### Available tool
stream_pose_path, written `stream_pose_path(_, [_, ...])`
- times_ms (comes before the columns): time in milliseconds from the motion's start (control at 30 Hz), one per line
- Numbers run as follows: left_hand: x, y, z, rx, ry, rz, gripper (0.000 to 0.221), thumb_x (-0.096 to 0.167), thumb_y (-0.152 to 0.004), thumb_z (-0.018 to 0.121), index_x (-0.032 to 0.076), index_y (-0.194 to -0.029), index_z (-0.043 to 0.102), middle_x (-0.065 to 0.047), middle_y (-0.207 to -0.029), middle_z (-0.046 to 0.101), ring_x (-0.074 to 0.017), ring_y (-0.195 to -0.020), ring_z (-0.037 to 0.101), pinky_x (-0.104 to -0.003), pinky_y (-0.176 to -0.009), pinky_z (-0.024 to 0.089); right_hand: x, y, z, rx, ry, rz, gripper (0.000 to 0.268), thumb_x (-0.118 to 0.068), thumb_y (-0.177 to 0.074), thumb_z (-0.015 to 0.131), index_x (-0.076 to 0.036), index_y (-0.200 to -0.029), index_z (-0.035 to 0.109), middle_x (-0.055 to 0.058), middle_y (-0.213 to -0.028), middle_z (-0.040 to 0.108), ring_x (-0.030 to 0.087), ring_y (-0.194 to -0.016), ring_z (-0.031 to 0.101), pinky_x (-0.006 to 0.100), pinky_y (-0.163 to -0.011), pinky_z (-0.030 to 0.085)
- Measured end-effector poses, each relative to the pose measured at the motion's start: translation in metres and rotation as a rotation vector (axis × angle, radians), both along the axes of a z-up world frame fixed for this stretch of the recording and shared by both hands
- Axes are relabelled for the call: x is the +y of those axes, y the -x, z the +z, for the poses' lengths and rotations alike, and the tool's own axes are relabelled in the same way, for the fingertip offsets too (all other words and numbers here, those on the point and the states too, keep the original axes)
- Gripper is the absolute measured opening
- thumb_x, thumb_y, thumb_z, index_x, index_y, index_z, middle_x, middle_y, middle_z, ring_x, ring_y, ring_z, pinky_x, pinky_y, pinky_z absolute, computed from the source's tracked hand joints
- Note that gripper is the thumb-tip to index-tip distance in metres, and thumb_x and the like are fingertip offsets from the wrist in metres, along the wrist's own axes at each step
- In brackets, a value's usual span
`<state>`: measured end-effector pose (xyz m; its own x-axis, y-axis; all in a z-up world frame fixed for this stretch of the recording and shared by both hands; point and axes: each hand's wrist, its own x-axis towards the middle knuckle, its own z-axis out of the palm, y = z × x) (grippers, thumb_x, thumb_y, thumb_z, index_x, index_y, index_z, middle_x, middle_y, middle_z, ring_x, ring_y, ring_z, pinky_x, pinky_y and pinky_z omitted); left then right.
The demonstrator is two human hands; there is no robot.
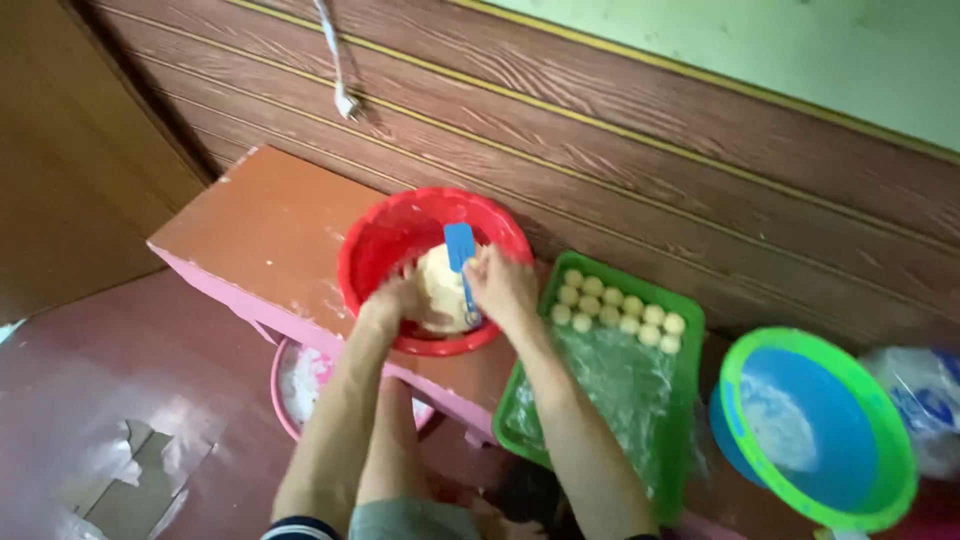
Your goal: The person is taking pieces of dough from a mixing bowl, rolling them into small uniform balls by hand, and arranging them on a tray.
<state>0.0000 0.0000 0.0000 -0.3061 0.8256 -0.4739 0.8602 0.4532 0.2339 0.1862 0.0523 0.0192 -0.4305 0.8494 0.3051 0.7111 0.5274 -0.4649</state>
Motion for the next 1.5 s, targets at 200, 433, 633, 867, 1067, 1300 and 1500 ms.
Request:
stream_pose_path(200, [0.014, -0.002, -0.01, 0.082, -0.012, -0.278, 0.16, 0.09, -0.052, 0.077, -0.019, -0.152, 0.015, -0.037, -0.15, 0.036, -0.0501, -0.138, 0.046, -0.048, -0.115, 0.046, 0.006, 0.019, -0.003, -0.5, 0.41, 0.187, 0.09, -0.037, -0.095, 0.061, -0.021, -0.164, 0.004, 0.019, -0.16, 0.041, 0.04, -0.142, 0.046, 0.053, -0.123, 0.014])
stream_pose_path(433, [0.014, -0.006, -0.072, 0.678, -0.424, -0.469, 0.103, 0.049, -0.062, 0.077, -0.017, -0.137, 0.049, -0.026, -0.135, 0.054, -0.0385, -0.115, 0.053, -0.041, -0.074, 0.057, 0.011, 0.015, -0.003, -0.41, 0.419, 0.098, 0.058, -0.032, -0.095, 0.049, -0.027, -0.149, 0.029, 0.021, -0.13, 0.066, 0.045, -0.124, 0.06, 0.055, -0.109, 0.04])
stream_pose_path(633, [0.053, 0.022, -0.134, 0.249, -0.155, -0.417, 0.138, 0.059, -0.052, 0.093, -0.015, -0.146, 0.026, -0.026, -0.139, 0.036, -0.0408, -0.125, 0.048, -0.048, -0.086, 0.063, 0.007, 0.008, -0.006, -0.295, 0.362, 0.089, 0.053, -0.023, -0.097, 0.043, -0.028, -0.149, 0.036, 0.014, -0.144, 0.059, 0.045, -0.125, 0.059, 0.057, -0.108, 0.042])
stream_pose_path(867, [0.06, 0.036, -0.144, 0.198, -0.234, -0.324, 0.081, 0.044, -0.081, 0.079, 0.005, -0.142, 0.043, -0.015, -0.139, 0.048, -0.0427, -0.112, 0.066, -0.05, -0.088, 0.063, 0.006, 0.008, 0.001, -0.341, 0.353, 0.097, 0.048, -0.036, -0.104, 0.038, -0.025, -0.15, 0.044, 0.013, -0.136, 0.066, 0.037, -0.127, 0.06, 0.051, -0.114, 0.038])
stream_pose_path(1067, [0.045, 0.022, -0.123, 0.053, -0.289, -0.189, 0.064, 0.031, -0.086, 0.075, 0.008, -0.134, 0.039, -0.018, -0.134, 0.042, -0.0567, -0.092, 0.068, -0.057, -0.079, 0.065, 0.003, 0.001, -0.001, -0.308, 0.325, 0.057, 0.046, -0.032, -0.103, 0.039, -0.023, -0.147, 0.049, 0.013, -0.13, 0.068, 0.036, -0.124, 0.062, 0.05, -0.109, 0.043])
stream_pose_path(1300, [-0.021, -0.022, 0.029, -0.241, -0.179, -0.036, 0.11, 0.04, -0.062, 0.089, 0.005, -0.148, 0.031, -0.024, -0.14, 0.027, -0.0582, -0.11, 0.064, -0.055, -0.097, 0.061, -0.027, 0.008, 0.071, -0.324, 0.427, 0.063, 0.048, -0.027, -0.098, 0.046, -0.018, -0.145, 0.054, 0.013, -0.137, 0.065, 0.032, -0.133, 0.058, 0.048, -0.113, 0.042])
stream_pose_path(1500, [0.026, -0.008, -0.066, 0.103, -0.255, -0.283, 0.084, 0.021, -0.076, 0.091, -0.002, -0.132, 0.032, -0.027, -0.132, 0.035, -0.0551, -0.096, 0.069, -0.057, -0.091, 0.063, -0.011, 0.012, 0.045, -0.369, 0.393, 0.05, 0.05, -0.037, -0.098, 0.043, -0.021, -0.143, 0.055, 0.016, -0.127, 0.07, 0.033, -0.125, 0.064, 0.051, -0.107, 0.046])
